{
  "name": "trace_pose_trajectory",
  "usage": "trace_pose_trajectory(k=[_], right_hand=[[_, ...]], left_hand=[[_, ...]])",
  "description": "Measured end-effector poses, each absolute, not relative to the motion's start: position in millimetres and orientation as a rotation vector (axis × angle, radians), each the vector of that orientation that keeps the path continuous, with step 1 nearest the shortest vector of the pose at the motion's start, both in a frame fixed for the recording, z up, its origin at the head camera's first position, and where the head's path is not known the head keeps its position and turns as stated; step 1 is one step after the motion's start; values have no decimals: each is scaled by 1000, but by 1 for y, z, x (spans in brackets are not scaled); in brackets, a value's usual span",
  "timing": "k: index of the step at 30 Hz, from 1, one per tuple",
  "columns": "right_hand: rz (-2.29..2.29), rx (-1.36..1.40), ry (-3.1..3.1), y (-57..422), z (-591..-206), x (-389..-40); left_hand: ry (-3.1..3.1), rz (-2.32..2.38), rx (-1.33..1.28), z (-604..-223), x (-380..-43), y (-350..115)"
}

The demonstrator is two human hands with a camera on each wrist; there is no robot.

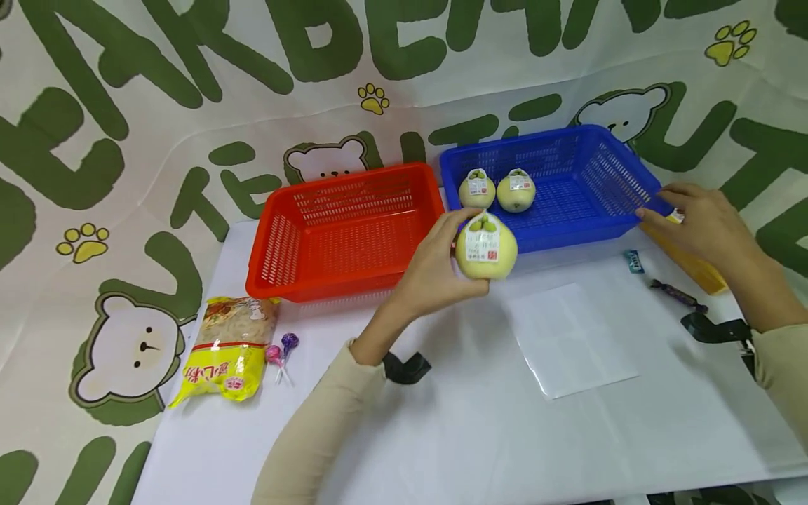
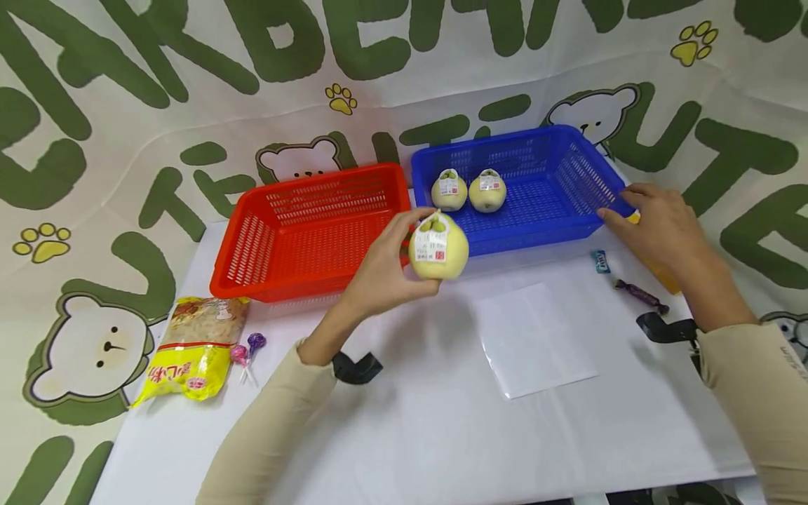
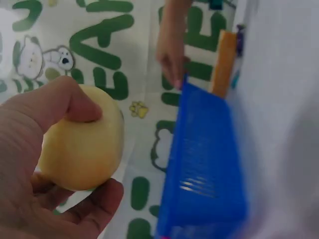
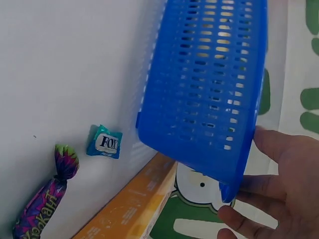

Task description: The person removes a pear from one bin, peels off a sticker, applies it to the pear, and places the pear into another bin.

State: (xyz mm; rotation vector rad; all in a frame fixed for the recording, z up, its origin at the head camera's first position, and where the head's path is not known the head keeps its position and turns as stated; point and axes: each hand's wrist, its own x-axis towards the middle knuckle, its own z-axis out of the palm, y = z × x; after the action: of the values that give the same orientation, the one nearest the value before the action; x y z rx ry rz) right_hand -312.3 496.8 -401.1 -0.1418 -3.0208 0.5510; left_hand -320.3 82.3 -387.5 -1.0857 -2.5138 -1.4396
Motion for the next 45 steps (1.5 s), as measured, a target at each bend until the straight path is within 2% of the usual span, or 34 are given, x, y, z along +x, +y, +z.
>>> trace_pose_trajectory(k=[4, 9, 17, 29, 37, 45], right_hand=[[595, -114, -3020, 495, -399, -314], [602, -130, -3006, 496, -401, -311], [630, -125, -3010, 497, -399, -310], [588, -184, -3008, 491, -400, -312], [583, -217, -3008, 489, -407, -309], [584, -168, -3002, 490, -409, -314]], left_hand=[[-2584, -1301, -1114, -365, -364, 118], [-2716, -1147, -1125, -358, -415, 169], [-2864, -955, -1122, -359, -462, 220], [-2998, -311, -966, -378, -500, 264], [-3077, -197, -921, -396, -513, 278], [-3127, -156, -995, -401, -513, 287]])
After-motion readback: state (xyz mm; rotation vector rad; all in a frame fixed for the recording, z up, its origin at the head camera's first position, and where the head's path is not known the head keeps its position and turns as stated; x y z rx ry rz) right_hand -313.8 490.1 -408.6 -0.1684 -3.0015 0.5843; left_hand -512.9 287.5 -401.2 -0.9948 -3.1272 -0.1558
